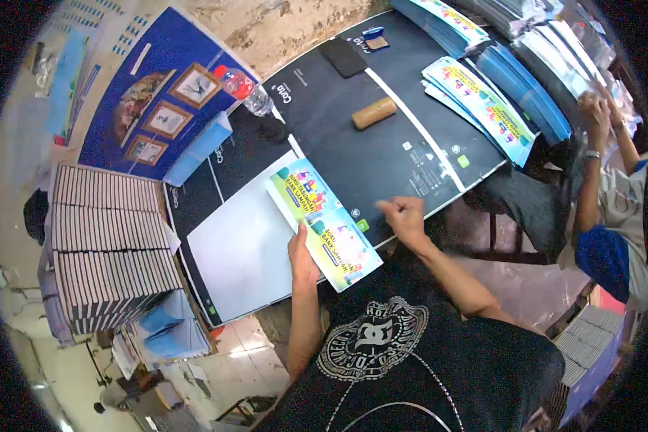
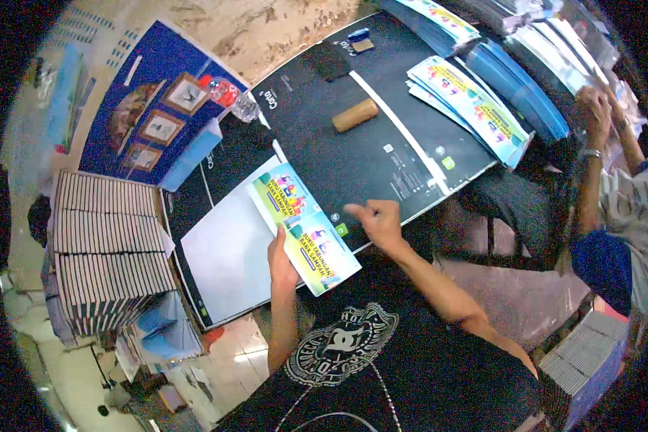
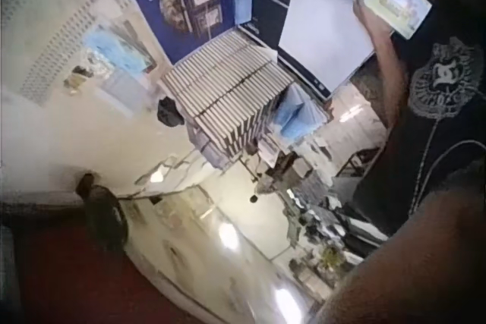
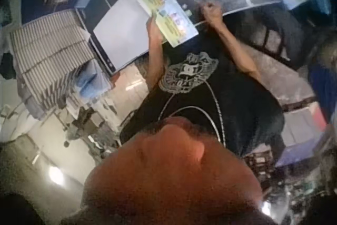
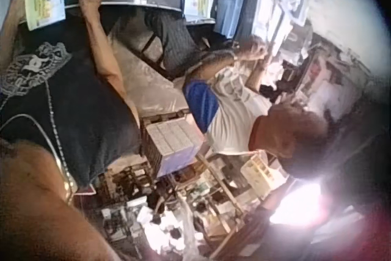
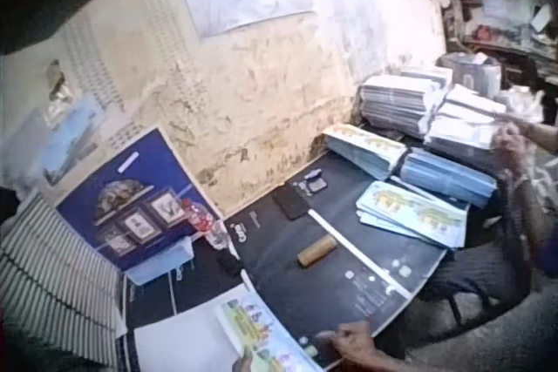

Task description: The person folds paper inserts, wraps printed covers around the folded sheets by hand, and aligns and stacks the assembled booklets on the table.

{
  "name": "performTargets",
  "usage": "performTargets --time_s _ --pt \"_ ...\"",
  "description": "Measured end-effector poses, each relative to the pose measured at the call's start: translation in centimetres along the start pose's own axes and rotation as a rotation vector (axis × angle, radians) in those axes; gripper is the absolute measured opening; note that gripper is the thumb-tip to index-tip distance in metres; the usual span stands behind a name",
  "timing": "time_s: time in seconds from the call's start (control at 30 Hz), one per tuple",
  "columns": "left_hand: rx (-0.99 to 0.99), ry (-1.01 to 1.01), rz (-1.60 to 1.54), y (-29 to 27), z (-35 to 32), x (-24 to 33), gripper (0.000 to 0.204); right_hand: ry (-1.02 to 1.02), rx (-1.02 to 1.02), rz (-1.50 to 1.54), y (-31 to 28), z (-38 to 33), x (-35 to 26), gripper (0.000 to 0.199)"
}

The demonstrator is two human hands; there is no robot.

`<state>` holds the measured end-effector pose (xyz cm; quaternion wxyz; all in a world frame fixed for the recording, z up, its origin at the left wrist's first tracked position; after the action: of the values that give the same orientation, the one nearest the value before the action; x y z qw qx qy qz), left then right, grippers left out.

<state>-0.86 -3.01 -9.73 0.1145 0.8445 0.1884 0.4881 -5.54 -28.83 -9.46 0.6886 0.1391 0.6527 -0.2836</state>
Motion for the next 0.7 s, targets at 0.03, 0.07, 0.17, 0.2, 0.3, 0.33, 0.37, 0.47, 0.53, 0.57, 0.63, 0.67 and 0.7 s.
performTargets --time_s 0.03,0.07,0.17,0.2,0.3,0.33,0.37,0.47,0.53,0.57,0.63,0.67,0.7 --pt "-0.026 -0.006 -0.014 0.4 -0.4 0.4 0.053 0.193 -0.062 0.308 0.4 0.1 0.1 0.046" --pt "-0.009 0.006 -0.022 0.6 -0.7 0.7 0.053 0.192 -0.085 0.314 0.9 0.5 -0.4 0.046" --pt "0.013 0.041 0.033 1.7 -1.9 1.8 0.057 0.275 -0.248 0.093 2.4 1.3 -3.1 0.055" --pt "0.025 0.044 0.026 2.0 -2.4 2.1 0.057 0.274 -0.262 0.092 3.0 1.0 -2.7 0.055" --pt "-0.031 0.012 -0.064 2.6 -3.1 2.5 0.059 0.357 -0.578 0.135 5.3 -0.1 -3.9 0.079" --pt "-0.016 0.011 -0.060 2.7 -3.2 2.5 0.060 0.357 -0.584 0.130 5.5 -0.2 -4.6 0.079" --pt "-0.002 0.009 -0.057 2.8 -3.3 2.5 0.061 0.389 -0.593 0.088 5.6 -0.5 -4.8 0.077" --pt "-0.028 -0.019 -0.106 3.0 -3.6 2.7 0.062 0.432 -0.601 0.013 6.1 -1.2 -4.6 0.071" --pt "-0.042 -0.033 -0.140 2.8 -3.5 2.6 0.062 0.535 -0.635 0.048 6.4 -1.7 -4.0 0.067" --pt "-0.063 -0.052 -0.158 2.8 -3.3 2.4 0.059 0.534 -0.637 0.038 6.2 -1.8 -3.9 0.067" --pt "-0.082 -0.069 -0.186 3.0 -3.0 2.5 0.057 0.545 -0.633 0.128 6.1 -1.5 -4.7 0.061" --pt "-0.051 -0.068 -0.207 3.2 -2.9 2.4 0.058 0.542 -0.636 0.119 6.1 -1.4 -4.8 0.061" --pt "-0.020 -0.071 -0.226 3.2 -3.0 2.3 0.058 0.575 -0.628 0.112 5.8 -1.4 -4.8 0.061"
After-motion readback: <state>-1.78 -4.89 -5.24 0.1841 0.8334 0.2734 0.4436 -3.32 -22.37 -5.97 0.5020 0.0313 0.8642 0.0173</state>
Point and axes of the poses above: each hand's wrist, its own z-axis towards the middle knuckle, its own y-axis out of the palm, x = y × z, the point moved 4 cm from there along z, towards the middle knuckle, and after that the axes turned 11 degrees about x, right-handed, at the moved point
